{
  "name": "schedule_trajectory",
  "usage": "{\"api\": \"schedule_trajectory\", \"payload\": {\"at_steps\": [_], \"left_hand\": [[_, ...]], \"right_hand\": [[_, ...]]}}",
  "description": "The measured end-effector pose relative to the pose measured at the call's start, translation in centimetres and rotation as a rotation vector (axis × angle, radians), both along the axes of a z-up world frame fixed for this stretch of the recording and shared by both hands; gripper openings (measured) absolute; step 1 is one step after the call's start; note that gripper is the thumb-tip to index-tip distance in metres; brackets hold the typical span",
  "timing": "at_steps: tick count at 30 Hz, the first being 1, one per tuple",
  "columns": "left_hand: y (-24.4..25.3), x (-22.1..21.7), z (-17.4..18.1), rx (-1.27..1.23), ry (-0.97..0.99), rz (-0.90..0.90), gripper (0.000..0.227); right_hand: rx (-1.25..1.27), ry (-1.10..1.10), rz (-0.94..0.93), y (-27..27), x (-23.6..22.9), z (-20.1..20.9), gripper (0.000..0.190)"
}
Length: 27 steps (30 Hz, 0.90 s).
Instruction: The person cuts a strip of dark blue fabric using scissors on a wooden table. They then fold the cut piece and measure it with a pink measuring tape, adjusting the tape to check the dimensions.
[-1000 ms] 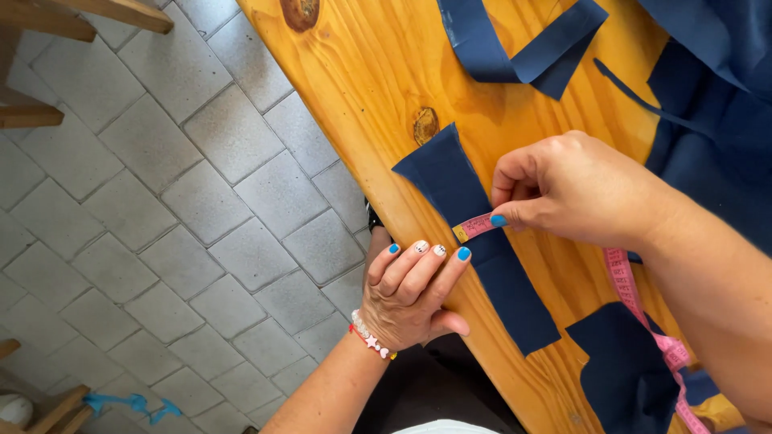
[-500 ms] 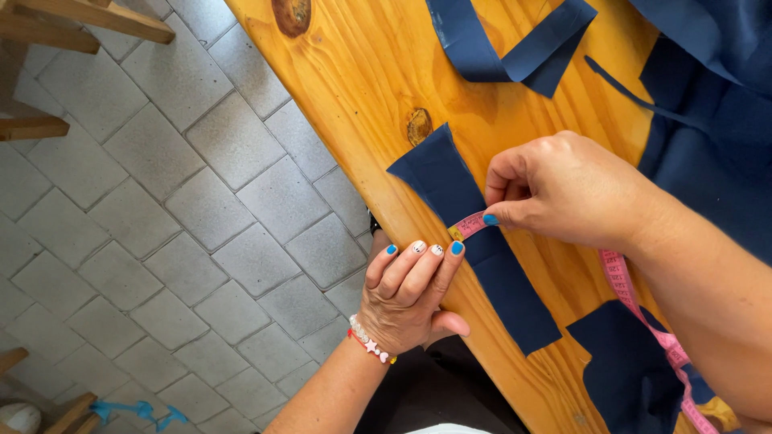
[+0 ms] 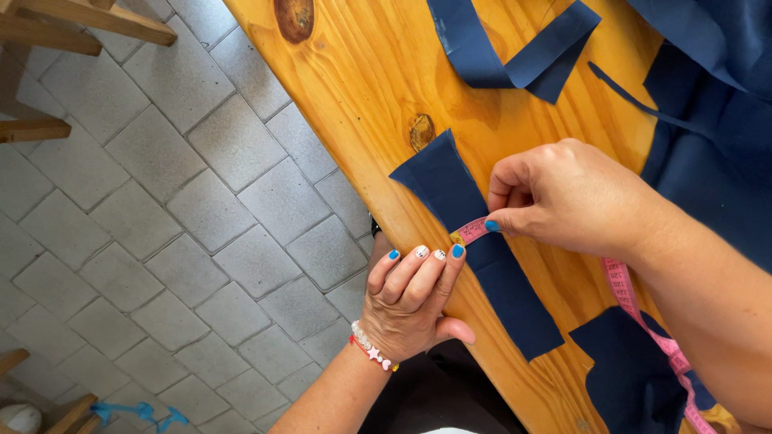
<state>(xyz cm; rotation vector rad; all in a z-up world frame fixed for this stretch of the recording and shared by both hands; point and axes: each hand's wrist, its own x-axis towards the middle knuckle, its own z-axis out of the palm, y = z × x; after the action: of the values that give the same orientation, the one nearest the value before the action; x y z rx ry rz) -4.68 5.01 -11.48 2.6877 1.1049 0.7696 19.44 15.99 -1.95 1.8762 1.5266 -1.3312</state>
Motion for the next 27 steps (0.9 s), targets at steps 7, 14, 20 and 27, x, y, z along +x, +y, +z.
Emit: {"api": "schedule_trajectory", "payload": {"at_steps": [7,14,20,27], "left_hand": [[0.0,0.0,0.0,0.003,0.01,0.002,0.088],[-0.1,-0.1,0.0,-0.003,0.028,-0.001,0.088],[-0.1,-0.1,0.4,0.0,0.061,-0.002,0.088],[0.4,0.3,2.3,-0.014,0.11,-0.005,0.086]], "right_hand": [[-0.005,-0.005,-0.003,0.0,0.0,0.1,0.011],[-0.01,-0.011,-0.003,-0.1,0.0,0.0,0.01],[0.011,-0.011,-0.001,-0.4,0.0,-0.3,0.008],[0.037,-0.036,-0.006,-1.0,0.8,0.0,0.013]]}}
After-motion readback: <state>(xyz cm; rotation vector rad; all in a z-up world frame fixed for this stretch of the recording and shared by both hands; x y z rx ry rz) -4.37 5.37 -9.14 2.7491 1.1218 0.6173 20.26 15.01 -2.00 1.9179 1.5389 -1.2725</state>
